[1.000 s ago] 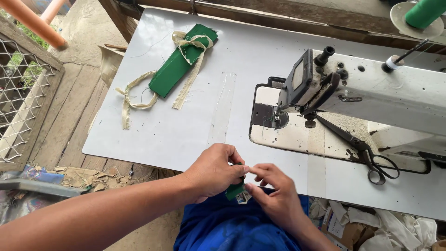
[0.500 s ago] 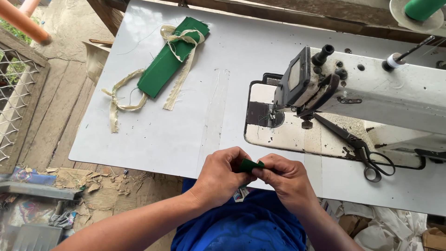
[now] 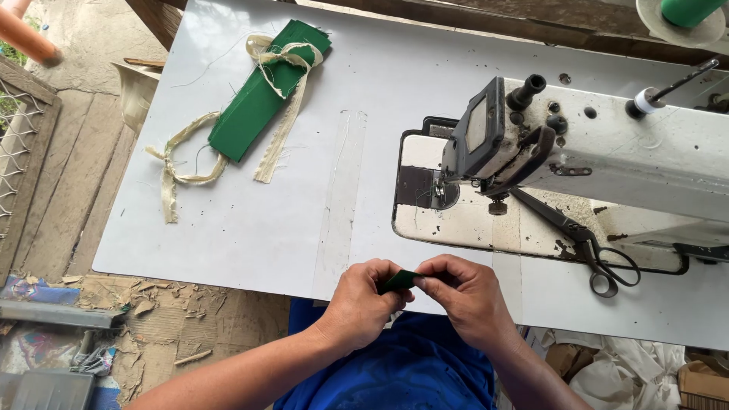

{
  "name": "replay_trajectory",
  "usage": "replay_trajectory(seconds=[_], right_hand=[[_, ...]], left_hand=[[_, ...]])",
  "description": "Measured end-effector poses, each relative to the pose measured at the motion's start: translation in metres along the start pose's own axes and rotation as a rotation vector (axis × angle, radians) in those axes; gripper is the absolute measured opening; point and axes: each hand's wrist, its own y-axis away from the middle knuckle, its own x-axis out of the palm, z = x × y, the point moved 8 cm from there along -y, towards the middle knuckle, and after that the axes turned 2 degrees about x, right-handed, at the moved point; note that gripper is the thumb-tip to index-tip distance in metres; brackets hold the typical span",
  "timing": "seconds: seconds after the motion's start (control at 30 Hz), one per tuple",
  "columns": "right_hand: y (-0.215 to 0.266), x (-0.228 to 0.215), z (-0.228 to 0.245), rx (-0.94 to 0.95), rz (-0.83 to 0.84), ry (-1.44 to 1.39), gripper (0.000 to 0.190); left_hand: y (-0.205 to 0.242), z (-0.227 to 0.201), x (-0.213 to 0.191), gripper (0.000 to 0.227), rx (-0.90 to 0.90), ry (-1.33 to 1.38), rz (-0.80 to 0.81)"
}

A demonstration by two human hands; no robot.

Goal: Sewing green zippers using an industrial sewing machine

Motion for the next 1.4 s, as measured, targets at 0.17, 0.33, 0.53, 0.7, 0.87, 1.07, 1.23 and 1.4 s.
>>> replay_trajectory(seconds=[0.17, 0.33, 0.53, 0.7, 0.87, 1.07, 1.23, 1.4], right_hand=[[-0.005, -0.007, -0.010, 0.119, -0.016, -0.319, 0.036], [-0.008, -0.012, -0.017, 0.101, -0.034, -0.372, 0.032], [-0.009, -0.015, -0.020, 0.131, -0.065, -0.382, 0.030], [-0.007, -0.017, -0.018, 0.201, -0.095, -0.324, 0.032], [-0.005, -0.015, -0.014, 0.107, -0.077, -0.427, 0.028], [-0.005, -0.013, -0.013, 0.115, -0.062, -0.417, 0.018], [-0.005, -0.010, -0.017, 0.060, -0.042, -0.545, 0.010], [0.000, -0.009, -0.016, 0.115, -0.070, -0.460, 0.011]], left_hand=[[0.003, -0.006, 0.001, 0.006, 0.017, -0.017, 0.021], [-0.003, -0.002, 0.005, 0.007, 0.072, 0.186, 0.055], [-0.001, -0.013, 0.003, 0.010, 0.137, -0.095, 0.083], [-0.001, -0.010, 0.002, 0.012, 0.175, -0.183, 0.101], [0.001, -0.003, -0.001, 0.013, 0.121, 0.118, 0.105], [0.000, -0.013, 0.001, 0.004, 0.204, 0.173, 0.148], [-0.003, -0.025, 0.003, 0.007, 0.314, 0.096, 0.171], [0.001, -0.038, 0.002, 0.012, 0.376, -0.065, 0.195]])
